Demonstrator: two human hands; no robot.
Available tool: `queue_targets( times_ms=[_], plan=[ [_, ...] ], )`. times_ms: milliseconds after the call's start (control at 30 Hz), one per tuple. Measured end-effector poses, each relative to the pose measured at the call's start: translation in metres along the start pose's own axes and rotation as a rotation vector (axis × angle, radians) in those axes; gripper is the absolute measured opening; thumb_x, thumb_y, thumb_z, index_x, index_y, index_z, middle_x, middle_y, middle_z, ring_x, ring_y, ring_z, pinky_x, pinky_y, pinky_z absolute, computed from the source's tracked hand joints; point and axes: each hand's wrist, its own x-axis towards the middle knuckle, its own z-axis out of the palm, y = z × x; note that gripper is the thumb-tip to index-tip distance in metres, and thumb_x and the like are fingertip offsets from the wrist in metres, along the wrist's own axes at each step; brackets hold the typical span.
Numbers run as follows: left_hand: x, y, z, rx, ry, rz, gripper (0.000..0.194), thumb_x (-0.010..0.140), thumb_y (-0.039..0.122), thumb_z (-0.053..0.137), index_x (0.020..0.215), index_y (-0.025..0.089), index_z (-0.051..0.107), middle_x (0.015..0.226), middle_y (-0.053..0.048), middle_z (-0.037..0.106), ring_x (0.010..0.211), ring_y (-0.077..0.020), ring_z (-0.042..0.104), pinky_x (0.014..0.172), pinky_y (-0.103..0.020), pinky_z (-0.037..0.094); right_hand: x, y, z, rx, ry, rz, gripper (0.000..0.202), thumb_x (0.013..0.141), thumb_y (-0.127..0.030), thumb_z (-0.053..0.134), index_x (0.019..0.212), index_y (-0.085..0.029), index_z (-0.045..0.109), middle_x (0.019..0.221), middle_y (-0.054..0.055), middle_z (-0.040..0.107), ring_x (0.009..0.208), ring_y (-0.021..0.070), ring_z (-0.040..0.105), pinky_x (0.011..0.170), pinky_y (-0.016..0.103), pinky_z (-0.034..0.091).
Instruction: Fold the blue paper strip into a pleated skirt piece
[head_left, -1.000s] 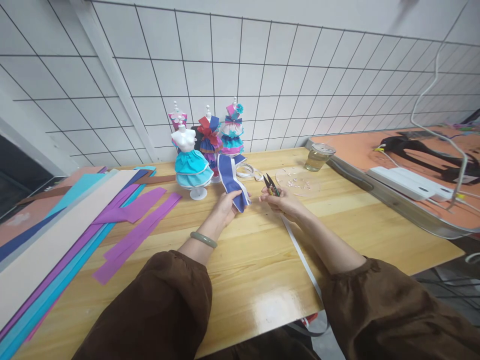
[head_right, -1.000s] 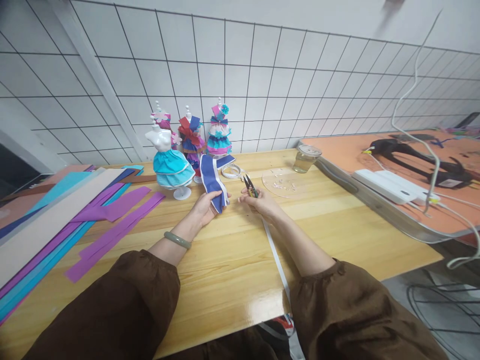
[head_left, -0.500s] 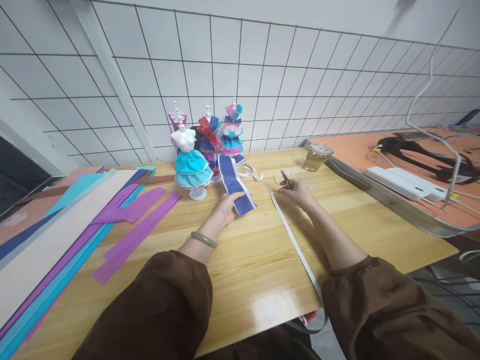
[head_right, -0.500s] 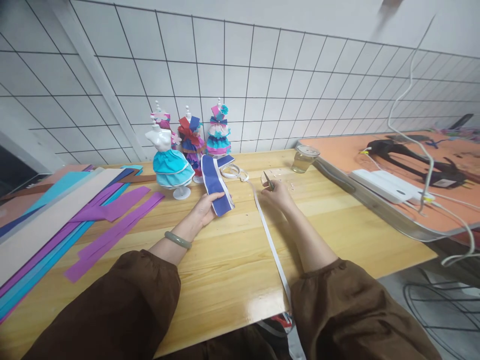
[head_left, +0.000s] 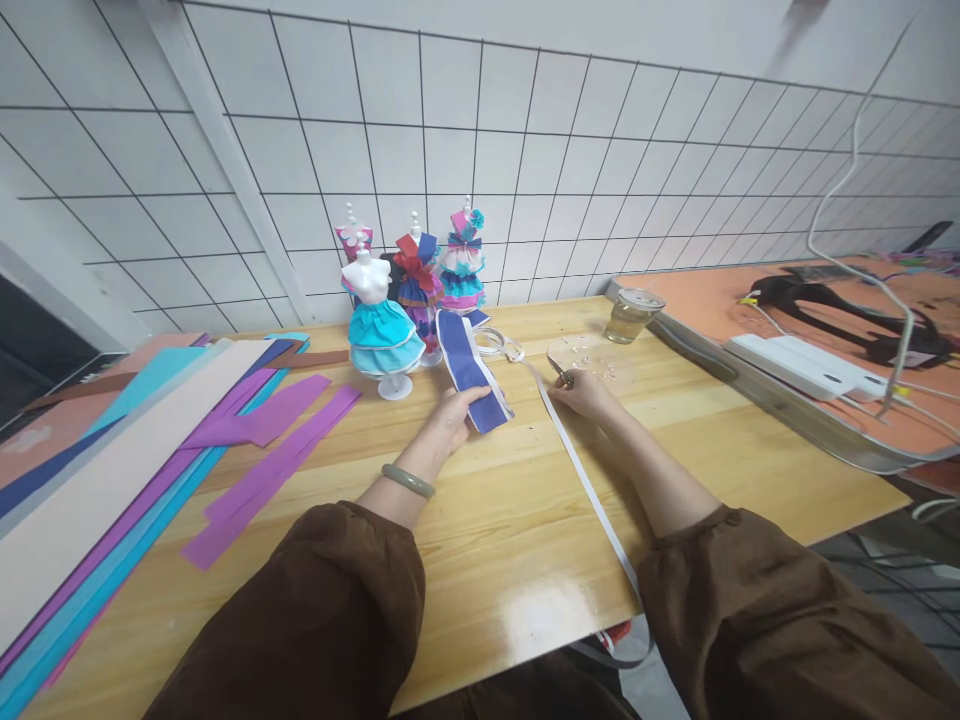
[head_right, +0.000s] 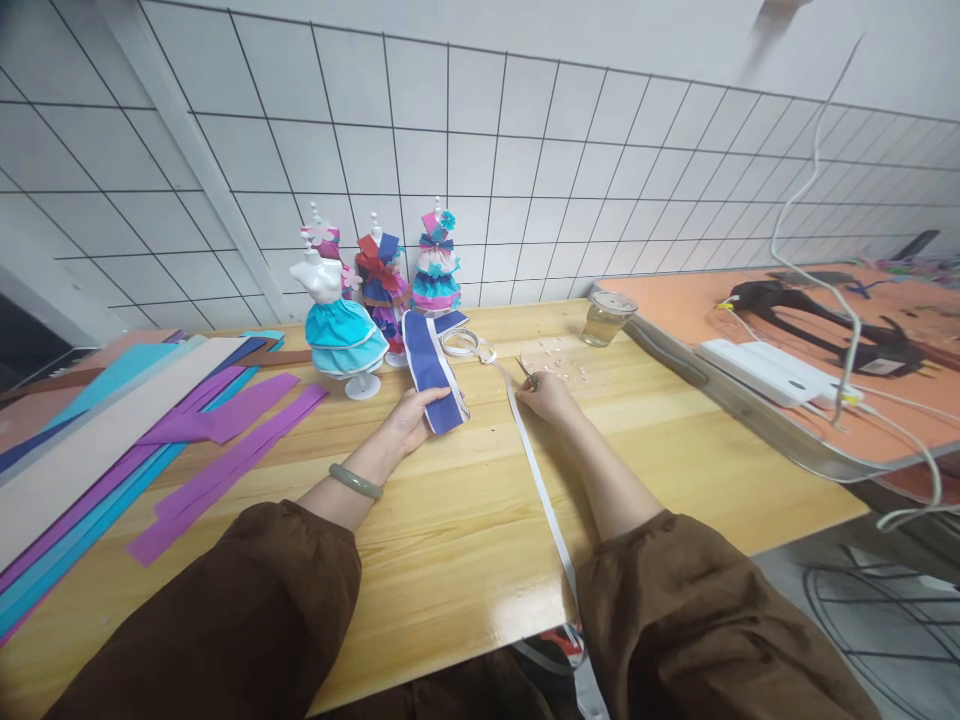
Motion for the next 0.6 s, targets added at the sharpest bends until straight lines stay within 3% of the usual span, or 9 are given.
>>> queue_targets(
  times_ms=[333,600],
  plan=[
    [0.0013,0.0002,-0.0007,0.017,0.007,0.0,0.026,0.06,0.011,0.065,0.085,0.01,0.06,0.072,-0.008,0.066,0.066,-0.0194,0.064,0.072,-0.04,0.052,-0.0002,0.0081,0.0006,-0.095,0.061,0.068,0.033,0.059,-0.049,0.063,0.058,-0.018,0.052,0.061,0.005,0.058,0.057,0.0167,0.05,0.05,0.026,0.028],
    [0.0019,-0.0009,-0.0029,0.01,-0.016,0.016,0.029,0.059,0.012,0.066,0.087,0.009,0.059,0.075,-0.01,0.066,0.069,-0.0202,0.064,0.072,-0.041,0.052,-0.001,0.0052,-0.0045,0.044,0.162,0.027,0.038,0.067,-0.054,0.053,0.059,-0.017,0.046,0.051,0.0,0.048,0.049,0.0114,0.041,0.047,0.024,0.026]
  ],
)
